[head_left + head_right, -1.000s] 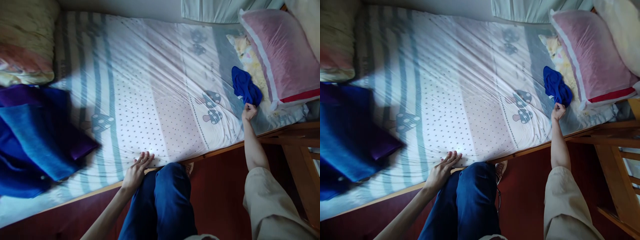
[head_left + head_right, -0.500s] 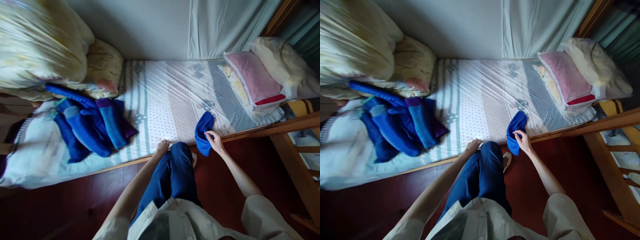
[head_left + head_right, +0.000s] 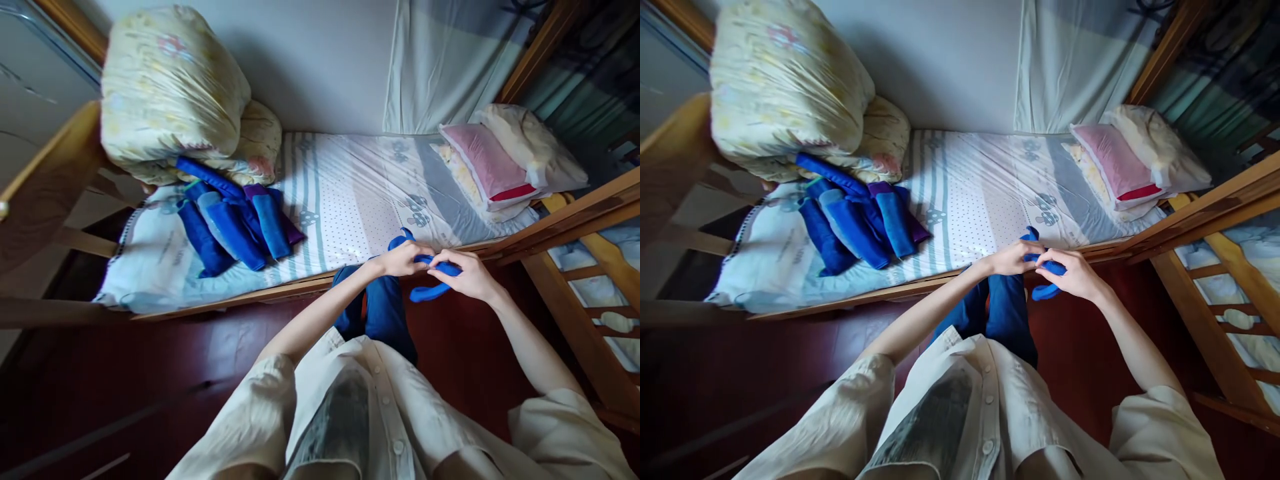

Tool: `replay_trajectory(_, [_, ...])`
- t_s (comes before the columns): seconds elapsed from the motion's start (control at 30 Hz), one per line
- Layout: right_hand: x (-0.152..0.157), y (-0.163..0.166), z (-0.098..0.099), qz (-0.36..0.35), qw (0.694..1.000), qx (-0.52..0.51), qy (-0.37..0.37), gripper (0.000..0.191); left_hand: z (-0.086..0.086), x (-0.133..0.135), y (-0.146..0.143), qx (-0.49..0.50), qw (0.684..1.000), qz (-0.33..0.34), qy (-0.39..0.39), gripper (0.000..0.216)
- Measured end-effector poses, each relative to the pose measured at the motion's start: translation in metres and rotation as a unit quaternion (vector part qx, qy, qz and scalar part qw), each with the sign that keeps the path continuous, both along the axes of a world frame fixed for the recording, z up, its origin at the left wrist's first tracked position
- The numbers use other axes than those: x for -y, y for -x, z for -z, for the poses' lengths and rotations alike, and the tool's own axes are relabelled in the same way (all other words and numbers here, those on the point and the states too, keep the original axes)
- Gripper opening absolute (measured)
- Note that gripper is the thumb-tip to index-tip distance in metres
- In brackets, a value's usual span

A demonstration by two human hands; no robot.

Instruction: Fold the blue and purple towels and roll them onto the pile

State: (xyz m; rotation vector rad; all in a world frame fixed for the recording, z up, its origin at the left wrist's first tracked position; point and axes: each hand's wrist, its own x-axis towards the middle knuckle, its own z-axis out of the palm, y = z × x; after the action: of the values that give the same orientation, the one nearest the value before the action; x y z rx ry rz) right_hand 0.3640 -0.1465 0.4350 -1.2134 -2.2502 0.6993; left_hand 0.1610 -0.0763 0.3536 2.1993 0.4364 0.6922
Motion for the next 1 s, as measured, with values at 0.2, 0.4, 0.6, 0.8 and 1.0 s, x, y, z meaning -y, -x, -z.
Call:
replay_trajectory(0.2, [0.036,-0.004,-0.03,-0.022,0.997,0.064,-0.041,0.017,0.018,0.021,0.063,-0.134,0.986,-0.069,-0.069,0.035])
replay_trajectory(0.4, [0.057,0.003,-0.037,-0.052,0.991,0.104,-0.06,0.022,0.048,0.058,0.135,-0.231,0.951,-0.181,-0.092,0.029])
replay_trajectory(0.6, [0.058,-0.016,-0.032,-0.05,0.987,0.145,-0.045,0.027,0.061,0.095,0.207,-0.245,0.922,-0.287,-0.086,0.027])
replay_trajectory(0.8, [0.043,-0.046,0.005,-0.04,0.983,0.18,0.011,0.029,0.065,0.117,0.262,-0.228,0.835,-0.491,-0.104,0.038])
replay_trajectory(1.0, [0.041,-0.073,0.039,-0.001,0.98,0.193,0.052,0.026,0.04,0.136,0.294,-0.169,0.799,-0.567,-0.108,0.039])
